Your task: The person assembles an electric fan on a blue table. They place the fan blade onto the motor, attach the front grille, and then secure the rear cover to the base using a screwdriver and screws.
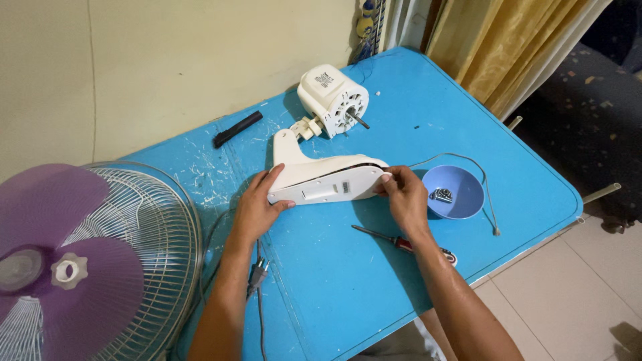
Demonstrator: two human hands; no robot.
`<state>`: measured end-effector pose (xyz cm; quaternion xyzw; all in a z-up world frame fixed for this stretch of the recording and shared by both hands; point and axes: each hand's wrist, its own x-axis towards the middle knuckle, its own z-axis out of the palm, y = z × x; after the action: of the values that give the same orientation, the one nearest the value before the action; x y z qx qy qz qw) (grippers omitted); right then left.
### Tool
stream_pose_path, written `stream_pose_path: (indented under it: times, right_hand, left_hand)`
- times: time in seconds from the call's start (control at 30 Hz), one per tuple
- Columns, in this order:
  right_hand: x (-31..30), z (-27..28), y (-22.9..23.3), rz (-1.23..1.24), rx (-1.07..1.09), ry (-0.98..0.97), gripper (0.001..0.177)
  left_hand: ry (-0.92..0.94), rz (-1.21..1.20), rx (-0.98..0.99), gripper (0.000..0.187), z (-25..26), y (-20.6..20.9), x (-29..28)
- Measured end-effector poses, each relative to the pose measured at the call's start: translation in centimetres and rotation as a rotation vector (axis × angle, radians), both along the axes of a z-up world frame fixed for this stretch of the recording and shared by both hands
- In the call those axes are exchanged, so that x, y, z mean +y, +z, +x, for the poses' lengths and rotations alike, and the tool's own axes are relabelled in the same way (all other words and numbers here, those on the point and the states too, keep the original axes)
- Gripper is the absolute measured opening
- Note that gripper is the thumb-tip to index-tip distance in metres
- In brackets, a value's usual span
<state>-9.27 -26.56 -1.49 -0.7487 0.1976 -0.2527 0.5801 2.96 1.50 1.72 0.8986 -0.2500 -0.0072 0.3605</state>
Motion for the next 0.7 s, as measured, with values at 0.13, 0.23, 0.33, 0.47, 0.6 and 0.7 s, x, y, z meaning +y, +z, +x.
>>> stream_pose_path:
  times: [0.13, 0.23, 0.33, 0.47, 0.6, 0.7]
  right_hand:
    - [1.3, -1.3, 1.8, -0.274, 0.084, -0.067, 0.028]
    - [1.7, -1.8, 2.8, -0.587, 0.033, -0.114, 0.023]
    - [1.8, -1.5, 3.1, -0.507, 0.087, -0.118, 0.026]
    - [1.3, -0.8, 2.9, -0.506, 0.125, -0.137, 0.04]
    - [0.9, -0.2, 3.0, -0.609, 0.12, -0.093, 0.048]
    - [0.8, 0.1, 3.3, -0.569, 0.271, -0.042, 0.045]
  left_hand:
    - [0.04, 0.061, 0.04, 0.086, 0.1, 0.1, 0.0]
    - [0.03, 0.045, 0.014, 0.086, -0.1, 0.1, 0.0]
    - [0.02, 0.031, 0.002, 0.086, -0.3, 0.3, -0.1]
    - [0.03, 0.08, -0.005, 0.09, -0.2, 0.6, -0.4]
    - [0.047, 0.126, 0.009, 0.094, 0.0, 0.8, -0.7]
    - [0.052, 0.174, -0.002, 0.094, 0.1, 0.7, -0.9]
